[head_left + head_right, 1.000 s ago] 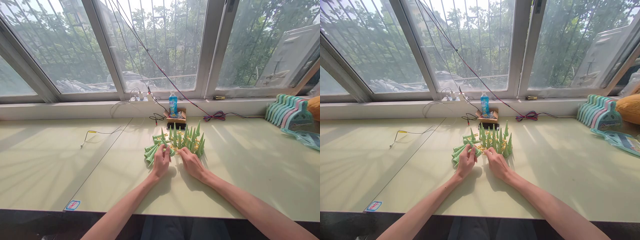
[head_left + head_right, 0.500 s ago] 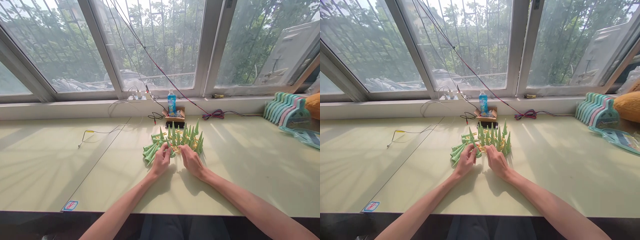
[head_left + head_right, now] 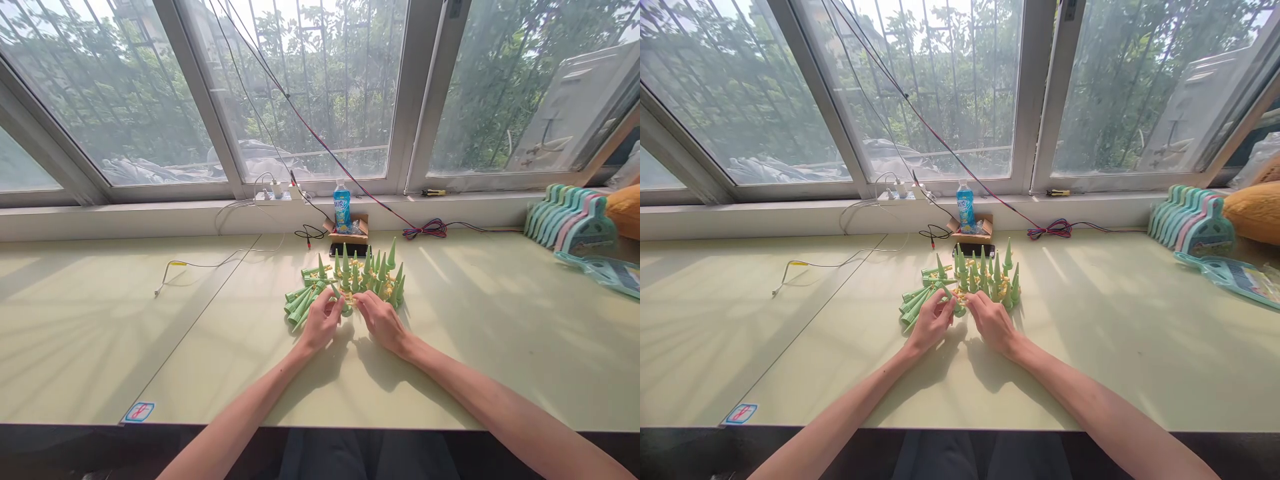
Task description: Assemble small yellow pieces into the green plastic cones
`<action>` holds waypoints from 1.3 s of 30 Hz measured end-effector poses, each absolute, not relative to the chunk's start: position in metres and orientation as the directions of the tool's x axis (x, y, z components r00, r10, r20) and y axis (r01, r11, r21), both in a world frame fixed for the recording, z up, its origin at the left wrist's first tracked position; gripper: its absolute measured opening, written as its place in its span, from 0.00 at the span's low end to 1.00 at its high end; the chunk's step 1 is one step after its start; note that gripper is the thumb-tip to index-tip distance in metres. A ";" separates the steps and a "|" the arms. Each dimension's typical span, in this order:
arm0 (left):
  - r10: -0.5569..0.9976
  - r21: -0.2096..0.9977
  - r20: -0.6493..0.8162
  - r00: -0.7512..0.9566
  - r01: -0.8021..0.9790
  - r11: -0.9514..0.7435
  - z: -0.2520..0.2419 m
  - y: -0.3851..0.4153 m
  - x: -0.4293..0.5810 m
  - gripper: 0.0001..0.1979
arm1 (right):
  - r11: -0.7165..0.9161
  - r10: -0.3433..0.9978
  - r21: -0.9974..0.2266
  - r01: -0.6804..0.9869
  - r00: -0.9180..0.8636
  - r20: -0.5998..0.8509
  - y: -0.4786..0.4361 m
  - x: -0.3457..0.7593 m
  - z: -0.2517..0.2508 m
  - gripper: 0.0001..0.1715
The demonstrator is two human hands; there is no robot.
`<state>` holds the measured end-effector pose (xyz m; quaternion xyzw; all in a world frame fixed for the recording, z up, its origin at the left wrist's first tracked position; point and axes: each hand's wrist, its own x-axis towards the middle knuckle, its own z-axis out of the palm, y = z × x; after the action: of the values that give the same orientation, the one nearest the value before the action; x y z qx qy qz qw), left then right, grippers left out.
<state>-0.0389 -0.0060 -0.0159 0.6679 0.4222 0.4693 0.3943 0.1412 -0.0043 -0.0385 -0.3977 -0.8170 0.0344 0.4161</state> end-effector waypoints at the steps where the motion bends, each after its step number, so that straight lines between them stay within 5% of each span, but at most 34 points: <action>1: 0.934 0.923 0.297 0.201 0.190 -0.334 -0.016 -0.006 -0.039 0.15 | 0.684 0.677 -0.385 0.620 -0.343 0.651 -0.004 0.141 -0.039 0.14; 39: 0.924 0.913 0.316 0.217 0.196 -0.358 -0.015 -0.005 -0.040 0.13 | 0.737 0.645 -0.368 0.567 -0.428 0.633 -0.007 0.142 -0.034 0.16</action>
<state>-0.0398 -0.0049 -0.0152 0.6770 0.4133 0.4698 0.3873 0.1420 -0.0075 -0.0338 -0.3591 -0.8436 0.0496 0.3960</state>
